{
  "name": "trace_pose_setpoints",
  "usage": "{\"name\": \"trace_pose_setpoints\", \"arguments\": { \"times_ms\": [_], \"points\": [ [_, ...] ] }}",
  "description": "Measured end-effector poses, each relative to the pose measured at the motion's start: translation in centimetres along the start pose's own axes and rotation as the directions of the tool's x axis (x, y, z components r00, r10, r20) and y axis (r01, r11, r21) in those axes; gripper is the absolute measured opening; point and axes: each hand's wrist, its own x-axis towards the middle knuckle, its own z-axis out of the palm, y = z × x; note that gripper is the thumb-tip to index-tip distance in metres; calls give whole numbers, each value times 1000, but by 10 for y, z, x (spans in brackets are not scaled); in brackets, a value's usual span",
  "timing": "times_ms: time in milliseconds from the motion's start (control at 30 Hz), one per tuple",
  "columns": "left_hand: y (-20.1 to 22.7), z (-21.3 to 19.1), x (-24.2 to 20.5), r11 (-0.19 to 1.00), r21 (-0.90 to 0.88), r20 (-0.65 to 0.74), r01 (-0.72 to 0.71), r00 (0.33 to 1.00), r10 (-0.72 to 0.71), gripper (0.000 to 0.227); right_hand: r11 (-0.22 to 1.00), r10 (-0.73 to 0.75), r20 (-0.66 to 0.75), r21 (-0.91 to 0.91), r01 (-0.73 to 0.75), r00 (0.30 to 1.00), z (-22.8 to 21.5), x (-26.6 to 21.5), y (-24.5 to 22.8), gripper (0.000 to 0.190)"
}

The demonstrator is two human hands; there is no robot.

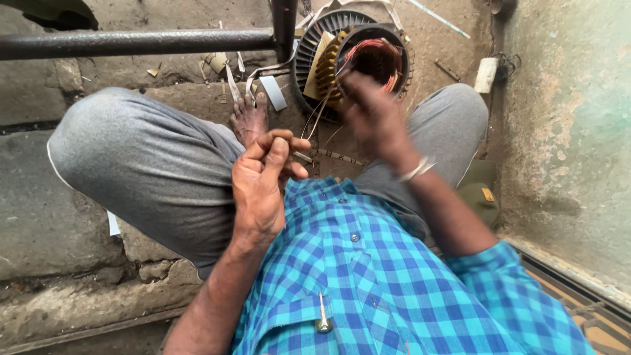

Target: The person sits on the floor and winds a copper wire around a motor stator core. They use pliers to cut the wire and tuck the end into the stator slots. The person continues winding the wire by hand, occasionally adjusting the coil with the pliers.

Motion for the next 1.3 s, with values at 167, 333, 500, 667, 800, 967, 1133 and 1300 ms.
{"name": "trace_pose_setpoints", "arguments": {
  "times_ms": [167, 333, 500, 667, 800, 967, 1133, 1300],
  "points": [
    [-4, -17, -1, 970, 242, -50, -30, 998, 44, 26, 933, -159, 278, 357, 52, 947, 4, -38, -9, 47],
    [-11, -16, 11, 935, 350, 60, 53, 995, -79, 27, 948, 170, 133, 247, -199, 976, -23, -45, 36, 41],
    [-21, -13, 16, 908, 134, 24, 396, 915, -403, 43, 826, 358, 61, 444, -347, 932, -30, -47, 46, 37],
    [-20, -11, 12, 839, 45, 265, 543, 803, -534, 43, 842, 291, 30, 467, -271, 956, -36, -47, 40, 38],
    [-8, -3, 16, 895, 292, -46, 337, 940, -339, 30, 826, 401, 60, 407, -390, 914, -34, -42, 54, 37],
    [18, 5, 7, 718, 664, 167, -208, 977, 129, 19, 972, 185, 4, 149, -184, 983, -37, -48, 83, 32],
    [25, 20, -7, -103, 793, 609, -601, 788, 90, 26, 980, -33, 87, -190, 49, 996, -38, -24, 96, 29],
    [22, 24, -7, -331, 657, 719, -677, 695, 6, 26, 863, 193, 343, -504, 7, 919, -26, -1, 64, 24]
  ]
}}
